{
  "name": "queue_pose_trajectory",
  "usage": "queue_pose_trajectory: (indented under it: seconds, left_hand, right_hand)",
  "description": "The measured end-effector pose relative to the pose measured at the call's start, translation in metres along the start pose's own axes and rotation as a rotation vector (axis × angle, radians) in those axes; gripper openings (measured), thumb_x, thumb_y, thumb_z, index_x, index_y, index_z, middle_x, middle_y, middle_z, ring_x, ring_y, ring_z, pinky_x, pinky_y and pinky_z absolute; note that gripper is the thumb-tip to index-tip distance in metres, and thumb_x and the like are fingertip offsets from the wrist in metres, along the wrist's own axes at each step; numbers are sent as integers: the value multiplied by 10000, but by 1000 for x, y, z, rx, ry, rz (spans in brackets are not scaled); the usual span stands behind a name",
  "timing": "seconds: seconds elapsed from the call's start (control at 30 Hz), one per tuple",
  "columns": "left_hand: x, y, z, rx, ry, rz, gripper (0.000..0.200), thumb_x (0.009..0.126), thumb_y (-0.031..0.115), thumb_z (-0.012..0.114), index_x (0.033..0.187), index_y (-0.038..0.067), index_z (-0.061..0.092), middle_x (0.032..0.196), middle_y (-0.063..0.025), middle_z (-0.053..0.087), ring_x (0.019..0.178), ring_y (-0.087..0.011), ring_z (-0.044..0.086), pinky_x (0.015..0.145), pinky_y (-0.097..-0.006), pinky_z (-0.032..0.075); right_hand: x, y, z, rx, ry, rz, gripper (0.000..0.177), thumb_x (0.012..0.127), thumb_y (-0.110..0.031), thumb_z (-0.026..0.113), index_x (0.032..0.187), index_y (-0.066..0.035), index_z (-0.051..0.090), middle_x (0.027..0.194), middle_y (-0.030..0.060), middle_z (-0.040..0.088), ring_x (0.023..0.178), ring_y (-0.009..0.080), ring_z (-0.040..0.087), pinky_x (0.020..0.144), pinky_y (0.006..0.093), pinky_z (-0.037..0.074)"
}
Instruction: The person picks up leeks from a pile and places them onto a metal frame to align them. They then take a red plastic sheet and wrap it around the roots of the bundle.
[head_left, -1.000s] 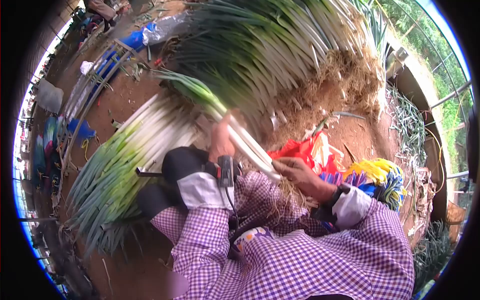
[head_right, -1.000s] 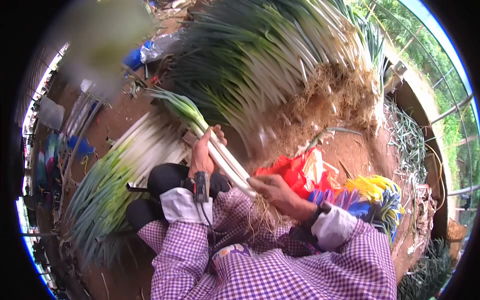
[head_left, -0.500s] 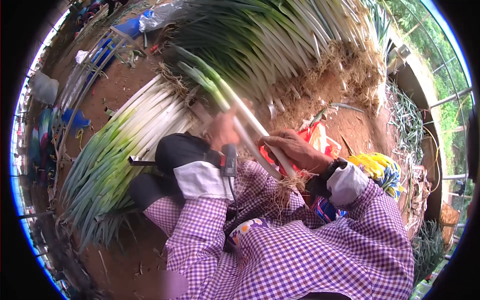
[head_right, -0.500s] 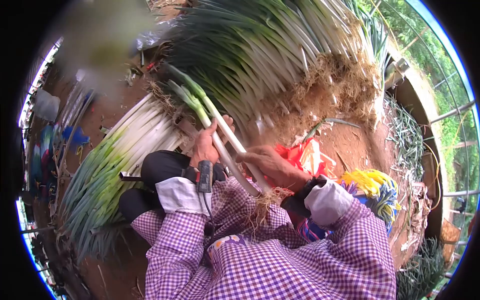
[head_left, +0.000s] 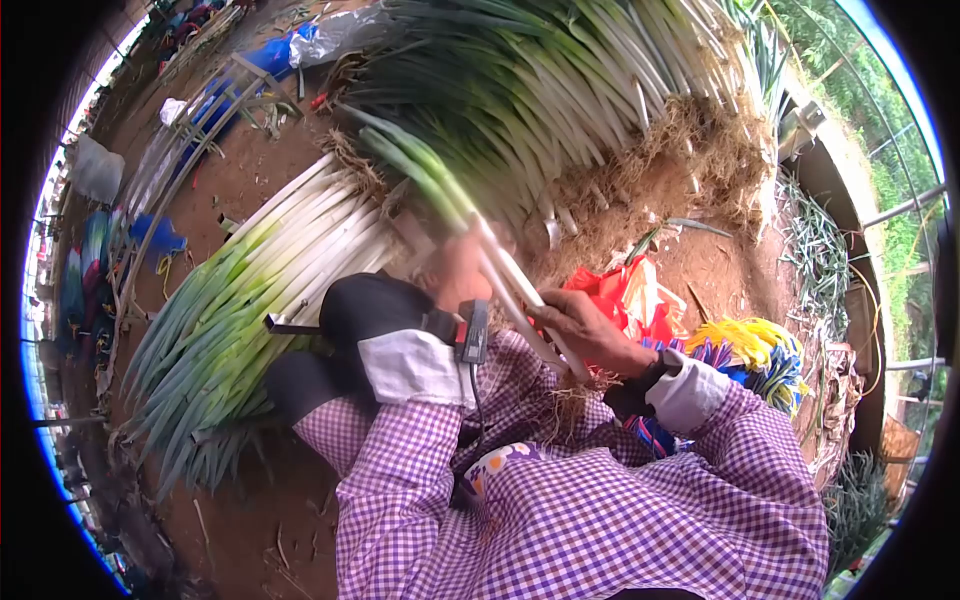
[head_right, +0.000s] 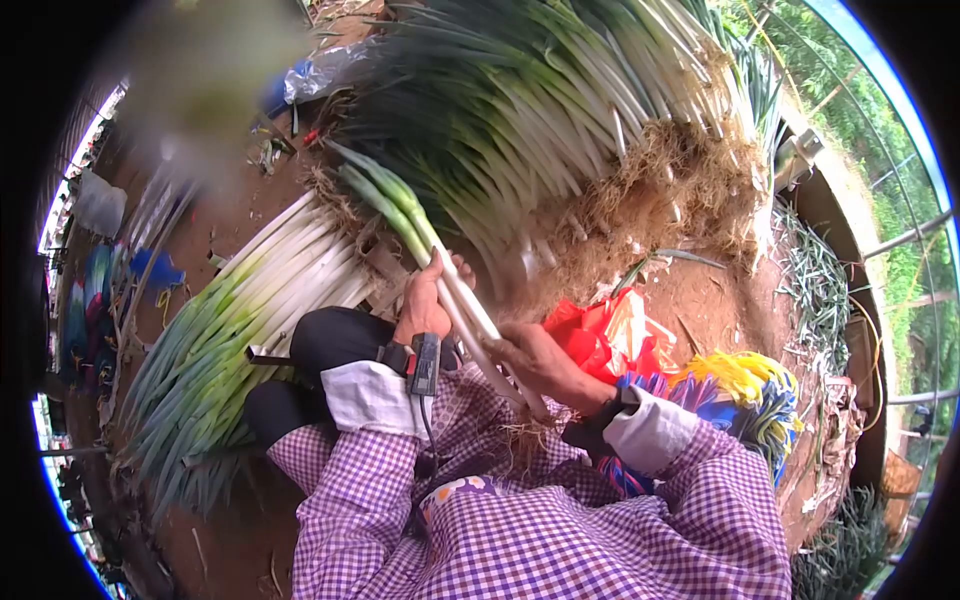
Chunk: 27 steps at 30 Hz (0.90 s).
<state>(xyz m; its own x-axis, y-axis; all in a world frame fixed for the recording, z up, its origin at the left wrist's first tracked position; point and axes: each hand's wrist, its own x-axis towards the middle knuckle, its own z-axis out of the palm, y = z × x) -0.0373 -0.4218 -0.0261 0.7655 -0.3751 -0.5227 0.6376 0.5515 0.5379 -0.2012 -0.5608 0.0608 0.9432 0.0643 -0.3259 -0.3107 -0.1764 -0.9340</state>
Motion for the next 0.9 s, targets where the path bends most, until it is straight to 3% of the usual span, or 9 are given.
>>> queue_pose_trajectory:
  seconds: [0.07,0.2,0.33,0.47,0.6,0.73,0.8,0.83,0.9]
  left_hand:
    - [-9,4,6,-6,18,-43,288,1058,310,589,1154,44,535,958,-65,595,818,-212,603,768,-395,544]
    - [-8,1,3,-43,1,13,316,1036,346,626,1162,70,537,971,-56,584,822,-196,605,743,-383,547]
    - [-12,2,6,-75,-42,24,314,1053,326,599,1186,57,507,942,-56,579,791,-193,603,727,-375,543]
    - [-16,3,11,-93,-45,8,276,1063,302,585,1184,63,516,941,-58,577,782,-201,592,703,-373,526]
    - [-21,5,16,-151,-32,16,215,1045,216,615,1125,42,517,919,-80,567,726,-218,598,646,-395,544]
    - [-22,6,19,-103,-40,46,181,1041,211,629,1116,70,544,945,-52,577,757,-183,571,683,-360,518]
    - [-24,8,23,-87,-31,51,172,1037,200,634,1107,68,548,946,-51,582,752,-180,573,678,-359,518]
    - [-24,9,24,-87,-28,53,171,1035,196,636,1106,67,548,944,-50,583,749,-179,574,675,-359,519]
    - [-25,7,27,-85,-20,50,171,1031,188,642,1104,65,549,940,-48,586,744,-178,577,671,-357,520]
  right_hand:
    - [1,8,3,-76,28,-18,426,1068,-345,549,1129,58,673,879,113,688,807,162,646,719,371,530]
    - [2,11,11,-182,95,14,402,1057,-341,532,1194,17,649,978,234,696,898,337,701,796,448,534]
    - [-1,10,10,-142,30,-14,415,1086,-327,475,1279,29,564,928,202,687,821,280,695,733,420,543]
    - [-2,22,10,-129,52,-123,377,1092,-341,462,1194,11,549,862,166,649,766,252,668,688,414,531]
    - [-3,8,1,-31,-40,-8,451,1094,-338,496,1368,17,545,1044,136,686,905,197,669,762,357,554]
    - [29,9,-40,-34,-232,9,542,1047,-391,604,1379,37,582,1176,133,700,987,191,683,807,338,577]
    - [65,10,-69,81,-6,57,500,1043,-379,611,1344,20,607,1110,136,725,918,197,705,792,341,591]
    - [100,34,-97,-117,98,-14,488,1026,-380,637,1308,18,626,1076,131,725,897,191,702,755,357,590]
    - [156,59,-143,-357,417,-350,392,948,-280,706,1214,4,659,1054,168,711,928,260,700,791,399,563]
